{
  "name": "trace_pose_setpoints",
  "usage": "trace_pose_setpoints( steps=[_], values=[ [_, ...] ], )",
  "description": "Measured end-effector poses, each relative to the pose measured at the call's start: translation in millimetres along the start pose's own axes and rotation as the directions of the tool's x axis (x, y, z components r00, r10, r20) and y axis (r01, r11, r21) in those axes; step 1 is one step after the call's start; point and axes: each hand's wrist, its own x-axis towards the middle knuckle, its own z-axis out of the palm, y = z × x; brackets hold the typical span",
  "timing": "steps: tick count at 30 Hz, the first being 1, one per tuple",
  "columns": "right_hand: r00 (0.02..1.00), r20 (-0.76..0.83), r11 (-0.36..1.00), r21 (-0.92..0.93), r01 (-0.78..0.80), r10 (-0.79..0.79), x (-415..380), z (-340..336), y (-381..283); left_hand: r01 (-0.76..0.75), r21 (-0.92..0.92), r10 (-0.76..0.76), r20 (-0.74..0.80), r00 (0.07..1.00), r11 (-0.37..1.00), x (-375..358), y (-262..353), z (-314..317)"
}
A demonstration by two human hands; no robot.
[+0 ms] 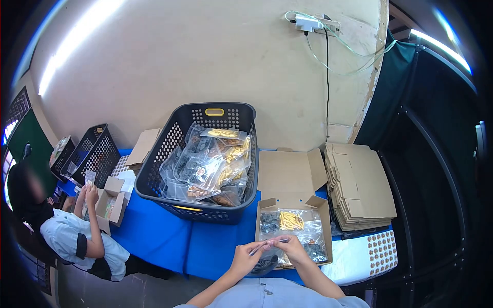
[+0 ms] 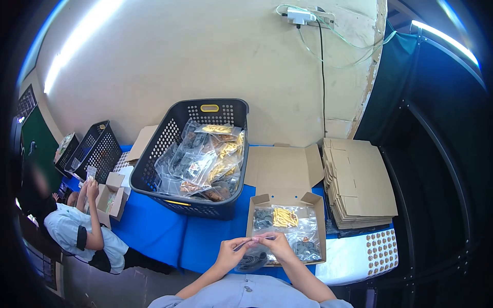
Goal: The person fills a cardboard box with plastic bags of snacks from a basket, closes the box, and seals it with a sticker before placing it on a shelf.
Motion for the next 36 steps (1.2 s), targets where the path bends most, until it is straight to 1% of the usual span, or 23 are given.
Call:
trace_pose_setpoints(
  steps=[2,6,8,10,11,13,14,16,18,20,22,23,24,25,27,28,30,31,32,33,34,35,36],
  values=[
    [0.999,-0.048,0.993,-0.113,-0.024,0.019,-1.8,0.3,-3.8,0.072,-0.200,-0.088,-0.072,0.994,0.977,0.5,-12.1,-1.1],
    [0.999,0.038,0.994,-0.111,0.001,0.003,-2.0,-9.8,-1.9,0.077,-0.295,-0.101,-0.067,0.993,0.952,7.8,-18.5,-10.2],
    [0.989,0.148,0.995,-0.100,0.002,0.013,-2.7,-15.5,-5.8,0.097,-0.300,-0.102,0.001,0.995,0.949,8.8,-15.3,-20.1],
    [0.978,0.209,0.983,-0.175,0.047,-0.009,-10.0,-23.1,-16.2,0.152,-0.460,-0.056,0.215,0.975,0.875,8.7,-11.4,-31.7],
    [0.963,0.269,0.965,-0.246,0.096,-0.027,-15.0,-24.1,-22.2,0.152,-0.460,-0.056,0.215,0.975,0.875,8.1,-6.9,-39.5],
    [0.958,0.284,0.958,-0.261,0.114,-0.037,-27.0,-19.3,-35.9,0.130,-0.378,0.034,0.398,0.917,0.917,6.0,1.9,-51.8],
    [0.953,0.298,0.952,-0.275,0.133,-0.047,-30.4,-18.0,-39.5,0.128,-0.377,0.035,0.397,0.917,0.917,5.2,1.7,-50.4],
    [0.967,0.244,0.962,-0.237,0.133,-0.073,-30.1,-20.7,-38.9,-0.057,-0.176,0.083,0.142,0.986,0.983,5.2,-0.8,-45.6],
    [0.977,0.189,0.971,-0.197,0.137,-0.099,-31.4,-19.7,-40.5,-0.048,-0.177,0.063,0.079,0.995,0.983,8.0,-6.5,-47.7],
    [0.980,-0.056,0.958,-0.226,0.176,-0.193,-34.3,-13.6,-43.1,-0.039,-0.175,0.043,0.018,0.999,0.984,6.3,-4.6,-45.8],
    [0.975,-0.030,0.955,-0.213,0.208,-0.219,-34.3,-8.1,-28.6,-0.125,-0.059,0.135,0.227,0.964,0.990,-0.7,0.7,-29.3],
    [0.945,0.027,0.913,-0.251,0.322,-0.326,-38.2,6.8,-25.9,-0.236,0.009,0.228,0.223,0.948,0.972,-3.6,1.8,-17.5],
    [0.900,0.088,0.856,-0.280,0.434,-0.427,-41.3,17.8,-24.7,-0.238,0.011,0.230,0.223,0.947,0.971,-6.6,4.7,-6.2],
    [0.824,0.192,0.693,-0.459,0.556,-0.533,-43.7,21.8,-24.8,-0.299,-0.027,0.299,0.163,0.940,0.954,-9.8,8.5,4.1],
    [0.775,0.217,0.635,-0.465,0.617,-0.594,-51.2,36.3,-29.4,-0.379,-0.012,0.378,0.083,0.922,0.925,-12.5,9.3,10.8],
    [0.722,0.245,0.572,-0.471,0.672,-0.646,-54.0,40.4,-30.6,-0.378,-0.009,0.377,0.092,0.922,0.926,-14.0,9.5,12.2],
    [0.733,0.191,0.603,-0.453,0.656,-0.653,-51.4,36.2,-24.8,-0.185,-0.143,0.204,0.129,0.970,0.972,-17.9,11.3,13.1],
    [0.701,0.101,0.520,-0.599,0.609,-0.706,-51.5,35.2,-25.4,-0.106,-0.107,0.124,0.178,0.976,0.989,-19.5,9.4,11.7],
    [0.651,0.020,0.434,-0.729,0.530,-0.759,-50.6,35.3,-27.9,-0.106,-0.100,0.124,0.188,0.974,0.989,-22.5,9.3,15.3],
    [0.665,-0.131,0.566,-0.659,0.495,-0.735,-55.3,43.2,-43.2,-0.131,-0.208,0.155,0.107,0.982,0.969,-24.8,9.8,21.6],
    [0.651,-0.142,0.567,-0.648,0.508,-0.745,-51.3,38.4,-41.3,-0.169,-0.303,0.184,0.022,0.983,0.938,-23.8,9.4,23.2],
    [0.748,-0.117,0.659,-0.575,0.485,-0.653,-46.4,24.2,-36.6,-0.250,-0.177,0.256,0.016,0.966,0.952,-24.1,5.1,20.0],
    [0.835,-0.075,0.745,-0.500,0.441,-0.545,-41.6,9.5,-30.2,-0.251,-0.156,0.257,0.018,0.966,0.955,-25.8,5.9,17.6]
  ],
)
